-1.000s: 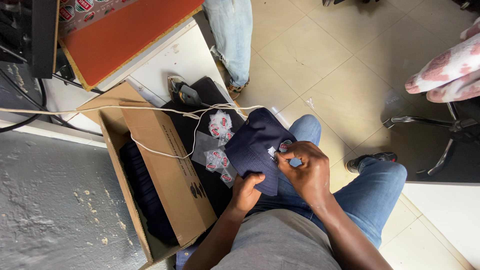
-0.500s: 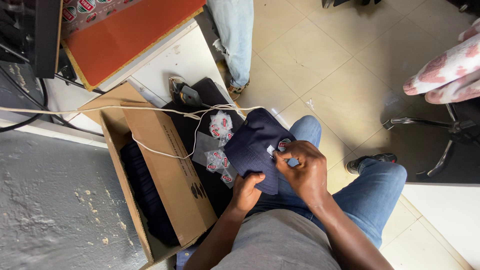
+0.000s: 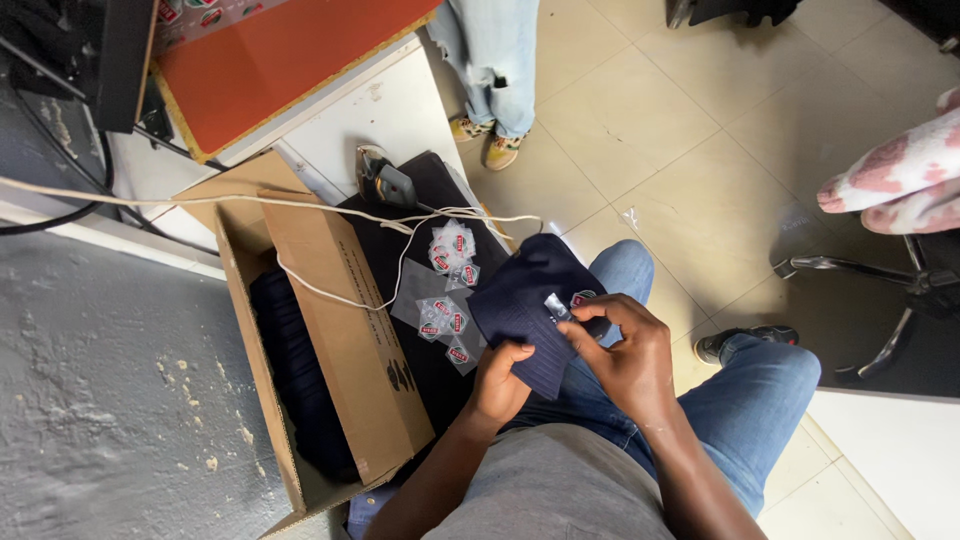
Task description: The person irons a dark blue cap using a handheld iron, focusing on the front logo area. They repeatedly lift the iron, adjust the cap, and re-iron the same spot. The person also places a transparent sheet over the cap and irons through it.
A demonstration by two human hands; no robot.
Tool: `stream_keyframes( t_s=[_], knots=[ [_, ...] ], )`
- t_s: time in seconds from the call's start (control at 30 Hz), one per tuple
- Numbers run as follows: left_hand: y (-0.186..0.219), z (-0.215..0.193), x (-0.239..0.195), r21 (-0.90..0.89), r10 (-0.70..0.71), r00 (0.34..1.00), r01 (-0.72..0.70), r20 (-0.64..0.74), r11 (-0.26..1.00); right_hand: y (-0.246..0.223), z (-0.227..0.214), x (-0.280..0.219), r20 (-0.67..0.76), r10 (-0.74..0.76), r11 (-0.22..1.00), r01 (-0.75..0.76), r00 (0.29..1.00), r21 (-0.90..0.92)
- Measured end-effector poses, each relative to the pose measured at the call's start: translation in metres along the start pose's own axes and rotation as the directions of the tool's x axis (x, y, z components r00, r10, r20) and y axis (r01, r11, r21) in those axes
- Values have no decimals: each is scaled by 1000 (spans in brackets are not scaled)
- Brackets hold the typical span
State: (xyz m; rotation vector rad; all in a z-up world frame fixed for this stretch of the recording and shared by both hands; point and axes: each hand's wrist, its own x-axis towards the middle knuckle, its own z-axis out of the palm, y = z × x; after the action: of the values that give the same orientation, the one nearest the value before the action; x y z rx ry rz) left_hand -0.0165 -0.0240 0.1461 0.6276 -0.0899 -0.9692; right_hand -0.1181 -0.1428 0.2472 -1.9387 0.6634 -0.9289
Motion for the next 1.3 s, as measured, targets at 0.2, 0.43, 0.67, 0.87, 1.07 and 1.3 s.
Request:
stream_keyframes(
  t_s=[0.2,0.43,0.67,0.87,1.07,1.3],
  knots=[
    [-5,-11,-1,29,-24,999,26,-38,999,8,14,-4,42,-66,989,71,997,-129],
    [-15,-61,8,50,-2,984,11,-177,999,13,28,15,91,10,995,-1,996,-97],
    [-56,-195,20,208,19,938,57,-346,976,83,125,98,148,73,997,-77,986,20],
    [7,-117,7,308,87,773,144,-628,940,204,318,177,505,-220,938,323,834,-126],
    [-12,-150,-11,267,-38,710,313,-703,911,250,420,239,597,-232,957,291,768,-2],
    [-19,-156,-25,444,-36,826,339,-562,830,220,418,247,733,21,992,79,680,-102]
  ],
)
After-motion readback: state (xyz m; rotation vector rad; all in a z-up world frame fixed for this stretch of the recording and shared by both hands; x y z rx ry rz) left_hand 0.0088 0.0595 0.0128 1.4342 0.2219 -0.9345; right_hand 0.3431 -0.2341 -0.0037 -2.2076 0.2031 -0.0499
